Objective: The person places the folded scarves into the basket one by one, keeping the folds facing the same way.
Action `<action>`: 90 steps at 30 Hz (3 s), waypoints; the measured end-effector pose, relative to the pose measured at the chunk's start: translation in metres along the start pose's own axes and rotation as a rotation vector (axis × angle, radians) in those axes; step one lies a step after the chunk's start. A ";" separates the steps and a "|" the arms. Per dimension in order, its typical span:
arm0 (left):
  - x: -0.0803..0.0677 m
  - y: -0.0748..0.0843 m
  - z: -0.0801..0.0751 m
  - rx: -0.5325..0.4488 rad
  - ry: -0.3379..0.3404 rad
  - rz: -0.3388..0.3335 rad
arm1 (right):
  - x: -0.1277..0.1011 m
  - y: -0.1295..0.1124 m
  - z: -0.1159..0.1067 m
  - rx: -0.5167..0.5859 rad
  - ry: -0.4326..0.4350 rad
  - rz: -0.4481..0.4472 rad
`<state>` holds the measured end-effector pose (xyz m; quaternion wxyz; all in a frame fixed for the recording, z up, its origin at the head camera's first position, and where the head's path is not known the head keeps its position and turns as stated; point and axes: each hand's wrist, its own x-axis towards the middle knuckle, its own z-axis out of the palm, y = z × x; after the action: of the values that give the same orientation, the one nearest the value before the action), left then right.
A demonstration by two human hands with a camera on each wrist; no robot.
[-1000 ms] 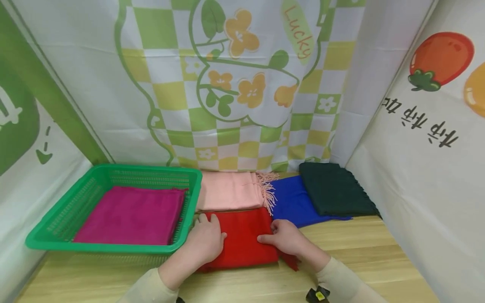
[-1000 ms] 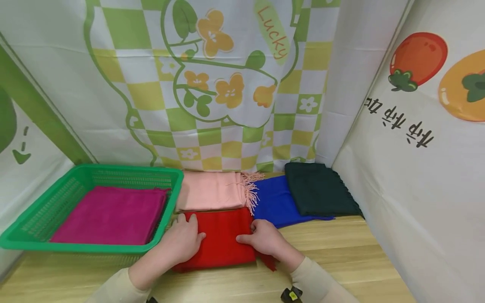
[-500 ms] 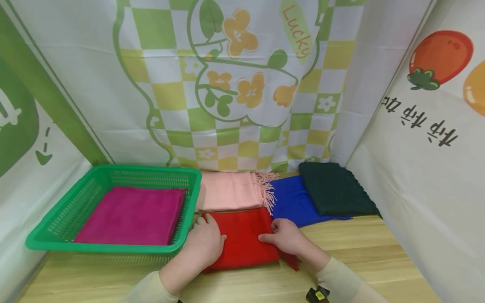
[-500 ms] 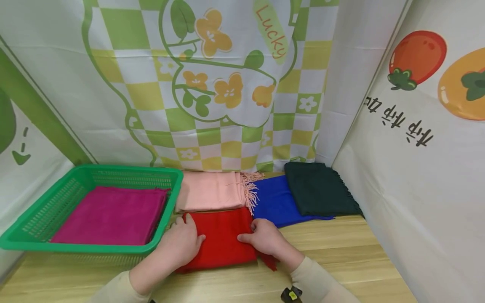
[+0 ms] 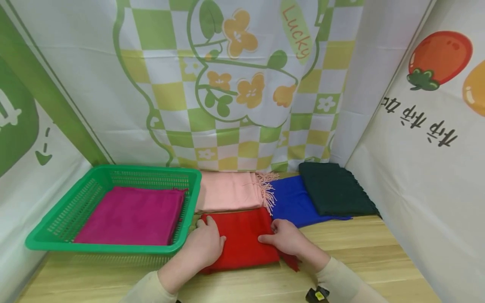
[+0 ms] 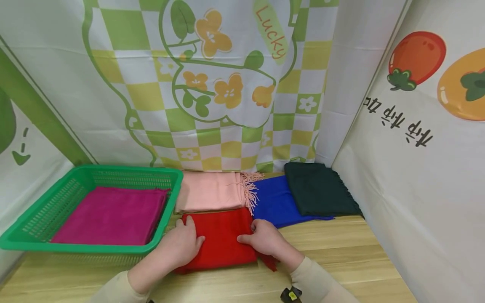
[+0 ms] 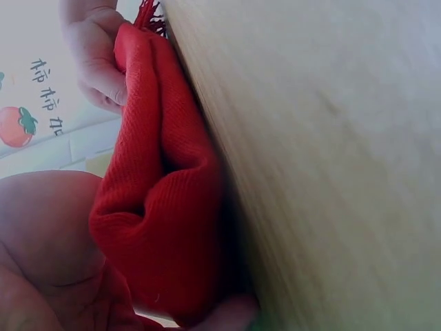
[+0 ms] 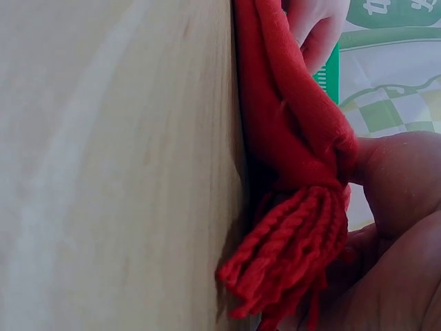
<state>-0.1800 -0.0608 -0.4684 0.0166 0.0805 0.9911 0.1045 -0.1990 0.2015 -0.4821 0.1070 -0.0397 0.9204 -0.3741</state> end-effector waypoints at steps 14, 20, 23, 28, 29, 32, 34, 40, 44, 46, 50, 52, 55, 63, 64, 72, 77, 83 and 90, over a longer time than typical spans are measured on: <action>-0.004 0.000 -0.002 -0.140 0.066 0.051 | 0.000 0.002 0.000 -0.006 -0.013 -0.003; -0.004 -0.001 -0.009 -0.240 0.044 0.052 | -0.001 0.001 -0.001 0.000 -0.010 -0.001; -0.005 -0.001 -0.012 -0.277 0.025 0.053 | -0.001 0.000 -0.001 0.000 -0.013 0.003; -0.006 -0.002 -0.014 -0.334 0.039 0.074 | -0.001 -0.001 -0.001 0.009 -0.010 0.002; -0.006 -0.002 -0.014 -0.346 0.048 0.081 | -0.001 -0.001 -0.001 0.010 -0.006 0.000; -0.004 -0.003 -0.014 -0.370 0.067 0.090 | -0.001 -0.001 -0.001 0.018 0.007 -0.002; -0.004 -0.003 -0.014 -0.380 0.072 0.087 | -0.001 -0.001 -0.001 0.033 0.013 -0.003; -0.003 -0.003 -0.014 -0.410 0.080 0.080 | -0.001 -0.002 -0.003 0.054 0.033 -0.035; -0.001 -0.003 -0.014 -0.424 0.090 0.082 | -0.001 -0.002 -0.008 0.053 0.052 -0.056; 0.000 -0.003 -0.014 -0.439 0.081 0.068 | -0.001 -0.003 -0.012 0.052 0.057 -0.056; 0.003 -0.003 -0.010 -0.490 0.055 0.040 | 0.000 -0.002 -0.019 0.044 0.074 -0.049; 0.005 -0.004 -0.008 -0.510 0.042 0.039 | 0.000 -0.002 -0.022 0.041 0.079 -0.049; 0.007 -0.006 -0.005 -0.525 0.022 0.036 | 0.001 -0.001 -0.025 0.033 0.082 -0.047; 0.009 -0.009 0.000 -0.470 -0.015 0.015 | 0.002 0.003 -0.024 -0.013 0.065 -0.009; 0.009 -0.009 0.000 -0.454 -0.019 0.012 | 0.002 0.003 -0.024 -0.021 0.060 -0.004; 0.007 -0.009 0.001 -0.360 -0.047 0.029 | 0.002 0.004 -0.026 -0.084 0.039 -0.010; 0.007 -0.009 0.000 -0.363 -0.053 0.014 | 0.002 0.004 -0.027 -0.116 0.036 -0.005; 0.008 -0.008 -0.001 -0.449 -0.030 0.012 | 0.003 0.004 -0.027 -0.162 0.020 0.028; 0.010 -0.013 0.005 -0.523 -0.051 0.014 | 0.004 0.007 -0.026 -0.156 -0.005 0.043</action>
<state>-0.1918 -0.0705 -0.4766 0.0613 0.0830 0.9291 0.3553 -0.2085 0.2237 -0.4695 0.1141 -0.0289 0.9470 -0.2987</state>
